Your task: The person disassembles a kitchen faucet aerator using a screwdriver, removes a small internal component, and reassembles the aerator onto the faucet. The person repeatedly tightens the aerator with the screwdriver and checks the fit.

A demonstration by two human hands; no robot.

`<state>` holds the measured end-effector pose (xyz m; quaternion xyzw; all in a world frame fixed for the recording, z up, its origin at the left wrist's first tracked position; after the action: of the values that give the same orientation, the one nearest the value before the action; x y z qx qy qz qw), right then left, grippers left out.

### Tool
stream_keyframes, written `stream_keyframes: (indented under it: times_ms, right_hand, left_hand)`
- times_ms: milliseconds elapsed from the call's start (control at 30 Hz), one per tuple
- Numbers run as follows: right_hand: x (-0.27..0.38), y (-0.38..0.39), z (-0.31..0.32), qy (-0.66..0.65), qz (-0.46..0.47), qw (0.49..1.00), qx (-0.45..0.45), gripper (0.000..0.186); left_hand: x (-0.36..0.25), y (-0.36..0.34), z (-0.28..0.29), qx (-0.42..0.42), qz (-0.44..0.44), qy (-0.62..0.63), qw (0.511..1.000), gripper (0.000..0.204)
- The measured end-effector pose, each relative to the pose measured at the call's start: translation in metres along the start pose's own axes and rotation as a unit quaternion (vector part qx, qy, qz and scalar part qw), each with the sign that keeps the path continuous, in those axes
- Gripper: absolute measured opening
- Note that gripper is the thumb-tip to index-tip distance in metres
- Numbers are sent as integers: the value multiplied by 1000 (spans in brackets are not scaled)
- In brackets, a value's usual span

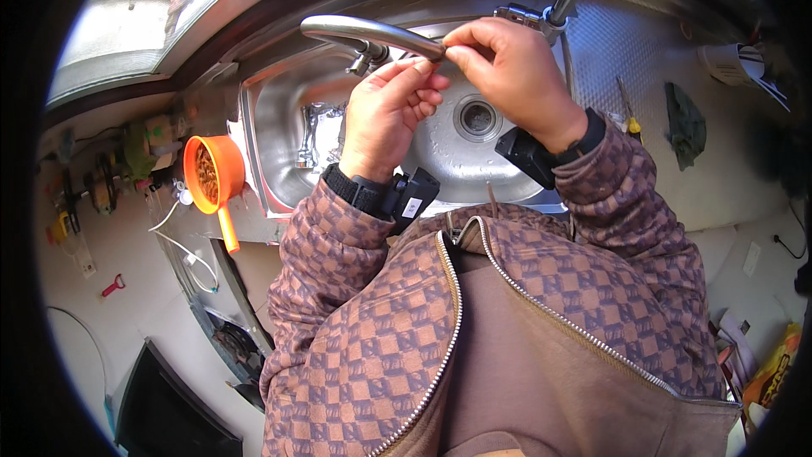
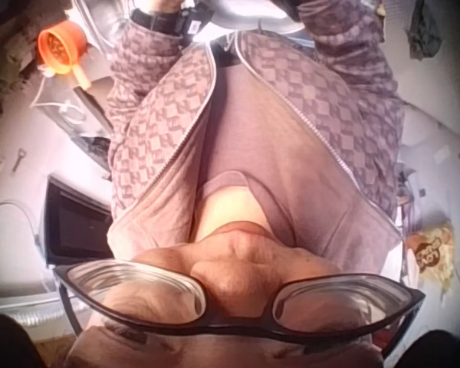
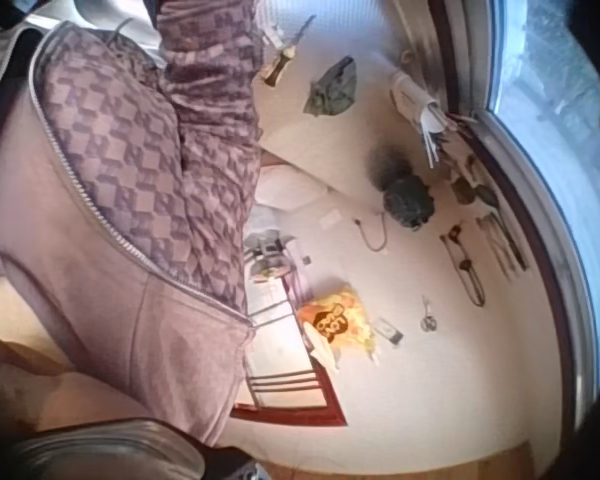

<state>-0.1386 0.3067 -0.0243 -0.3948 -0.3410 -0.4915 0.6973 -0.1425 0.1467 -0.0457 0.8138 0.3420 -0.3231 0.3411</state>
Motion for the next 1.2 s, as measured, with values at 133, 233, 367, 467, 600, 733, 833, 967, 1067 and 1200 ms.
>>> stream_keyframes:
  times_ms: [133, 233, 367, 467, 600, 733, 833, 967, 1067, 1200]
  right_hand:
    - [13, 4, -5, 114, 51, 992, -24, 8]
    - [18, 4, -7, 168, 95, 980, -41, 7]
    - [16, 3, -13, 172, 76, 981, -52, 9]
    - [13, 11, -21, 117, 55, 990, -57, 9]
    - [0, 24, -43, -75, -32, 996, -43, 7]
    - [-29, 23, -62, -256, -109, 960, -10, 9]
    - [-52, 12, -59, -284, -135, 949, -7, 10]
    - [-66, -1, -30, -223, -162, 957, -95, 13]
    - [-54, 5, -8, -389, -91, 912, -94, 9]
    - [-28, 22, 1, -572, -51, 819, 18, 10]
  left_hand:
    - [0, 3, -2, -18, -26, -56, 998, 19]
    - [-1, 3, -4, -9, -33, -84, 996, 18]
    - [-1, 4, -3, -10, -36, -76, 996, 18]
    - [0, 6, -1, -22, -48, -83, 995, 18]
    - [-3, 11, 4, -41, -78, -115, 989, 19]
    - [-4, 15, 8, -63, -80, -159, 982, 21]
    - [-4, 16, 8, -66, -78, -176, 979, 21]
    - [-4, 16, 8, -64, -75, -185, 978, 20]
    - [-3, 16, 9, -63, -68, -192, 977, 20]
    - [2, 14, 10, -57, -57, -180, 980, 20]
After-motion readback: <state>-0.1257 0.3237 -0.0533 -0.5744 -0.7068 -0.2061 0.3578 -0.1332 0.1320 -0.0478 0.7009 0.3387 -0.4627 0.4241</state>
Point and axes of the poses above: each hand's wrist, its own y-axis away from the middle knuckle, its own z-axis out of the back of the hand, x = y × z, the point moved 3 cm from there along -y, towards the middle knuckle, and after that the axes turned 12 degrees about x, right-handed, at the moved point
